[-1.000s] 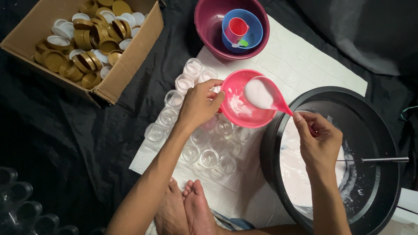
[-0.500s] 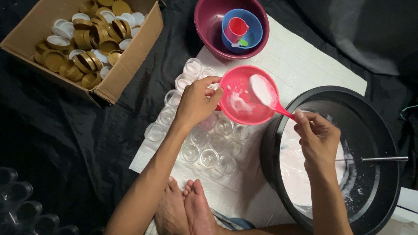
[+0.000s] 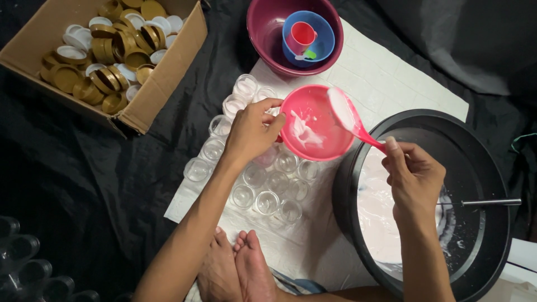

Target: The person fills small clear jars with a pink cream from a large black bucket using a pink bowl and a pink spoon.

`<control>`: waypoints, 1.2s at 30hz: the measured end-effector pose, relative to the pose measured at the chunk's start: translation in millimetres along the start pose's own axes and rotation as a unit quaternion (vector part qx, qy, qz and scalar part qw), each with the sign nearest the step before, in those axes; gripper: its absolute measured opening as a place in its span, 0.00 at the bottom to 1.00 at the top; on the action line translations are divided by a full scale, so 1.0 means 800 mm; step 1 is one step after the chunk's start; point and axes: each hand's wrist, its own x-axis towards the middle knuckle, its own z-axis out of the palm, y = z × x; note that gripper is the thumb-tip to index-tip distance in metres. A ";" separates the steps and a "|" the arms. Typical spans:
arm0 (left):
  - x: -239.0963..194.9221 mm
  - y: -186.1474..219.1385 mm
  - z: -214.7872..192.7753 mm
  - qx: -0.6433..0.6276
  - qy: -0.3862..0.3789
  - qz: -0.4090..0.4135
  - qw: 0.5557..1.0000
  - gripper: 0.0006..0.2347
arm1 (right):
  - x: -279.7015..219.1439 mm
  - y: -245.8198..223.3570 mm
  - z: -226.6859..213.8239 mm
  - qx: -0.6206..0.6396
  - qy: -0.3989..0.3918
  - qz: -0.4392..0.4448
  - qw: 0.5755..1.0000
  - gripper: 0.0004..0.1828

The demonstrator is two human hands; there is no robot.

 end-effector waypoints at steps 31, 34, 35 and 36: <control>0.014 -0.020 -0.011 -0.024 0.044 0.042 0.998 0.14 | -0.045 0.245 -0.121 -0.019 0.195 0.200 0.960 0.14; 0.011 -0.012 -0.011 -0.073 0.041 -0.019 0.996 0.15 | -0.047 0.252 -0.120 -0.024 0.188 0.206 0.960 0.15; 0.011 -0.010 -0.010 -0.085 0.048 -0.042 0.994 0.16 | -0.049 0.254 -0.121 -0.026 0.184 0.207 0.960 0.14; 0.010 -0.007 -0.010 -0.081 0.041 -0.042 0.995 0.16 | -0.049 0.247 -0.119 -0.023 0.190 0.213 0.958 0.14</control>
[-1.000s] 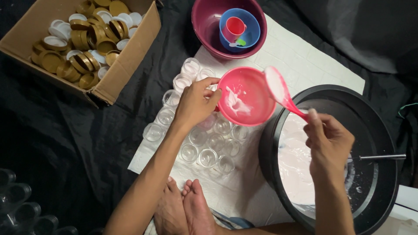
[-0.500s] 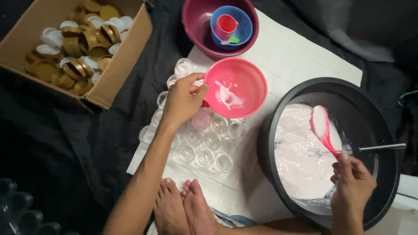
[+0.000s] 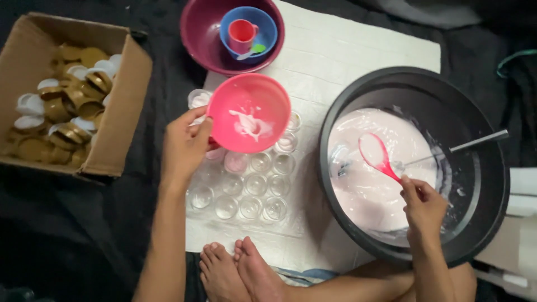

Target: The person fills small clear jars with a pink cream from a large black bucket using a pink bowl and a pink spoon.

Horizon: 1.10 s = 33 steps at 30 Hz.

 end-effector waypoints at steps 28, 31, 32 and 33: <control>-0.061 -0.059 0.053 0.043 -0.061 -0.030 0.997 0.17 | 0.075 0.023 0.000 -0.302 0.003 -0.283 0.910 0.10; -0.067 -0.057 0.054 0.037 -0.049 -0.029 0.998 0.17 | 0.091 0.021 0.010 -0.286 0.007 -0.279 0.917 0.09; -0.068 -0.055 0.054 0.036 -0.043 -0.029 0.998 0.17 | 0.097 0.020 0.014 -0.269 0.013 -0.287 0.919 0.09; -0.071 -0.047 0.059 0.037 -0.046 -0.028 0.998 0.17 | 0.112 0.024 0.018 -0.268 0.016 -0.285 0.920 0.09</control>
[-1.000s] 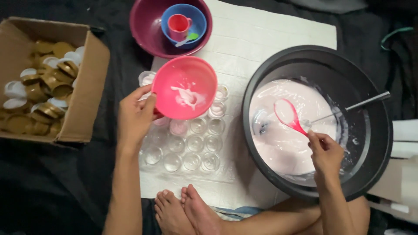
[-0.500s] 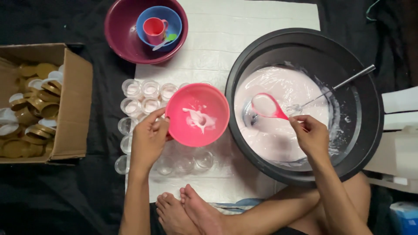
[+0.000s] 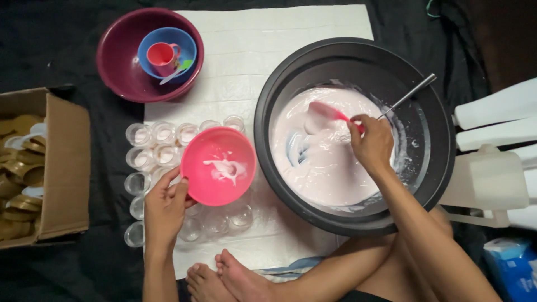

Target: The person fills small clear jars with a pink cream from a large black bucket using a pink bowl and a pink spoon.

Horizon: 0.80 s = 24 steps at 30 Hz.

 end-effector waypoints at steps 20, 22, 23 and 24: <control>0.000 0.002 0.005 -0.030 0.036 -0.071 0.996 0.18 | -0.001 -0.041 0.005 0.344 -0.263 0.203 0.878 0.14; 0.001 0.002 0.002 -0.028 0.030 -0.060 0.997 0.18 | -0.009 -0.047 -0.010 0.354 -0.236 0.176 0.888 0.14; 0.001 0.002 0.000 -0.020 0.015 -0.049 0.998 0.18 | -0.013 -0.050 -0.018 0.365 -0.203 0.159 0.894 0.14; 0.001 0.004 -0.001 -0.024 0.022 -0.048 0.998 0.18 | -0.015 -0.052 -0.025 0.365 -0.207 0.152 0.895 0.14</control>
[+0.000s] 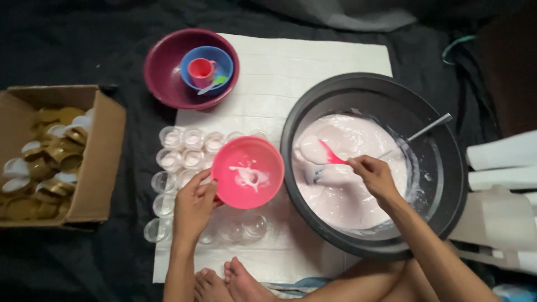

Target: The person fills small clear jars with a pink cream from a large black bucket using a pink bowl and a pink spoon.

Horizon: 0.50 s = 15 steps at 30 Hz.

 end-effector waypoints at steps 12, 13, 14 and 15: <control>0.002 -0.006 -0.005 0.008 -0.032 0.047 0.998 0.17 | -0.077 -0.068 -0.018 -0.004 0.153 -0.056 0.987 0.09; -0.001 0.000 -0.003 0.018 -0.029 0.039 0.999 0.18 | -0.080 -0.072 -0.022 -0.020 0.154 -0.033 0.987 0.11; -0.005 0.005 -0.001 0.027 -0.026 0.032 0.999 0.19 | -0.081 -0.076 -0.025 -0.038 0.153 -0.012 0.987 0.13; -0.002 0.003 -0.002 0.024 -0.022 0.031 0.999 0.19 | -0.084 -0.077 -0.028 -0.041 0.150 -0.015 0.988 0.13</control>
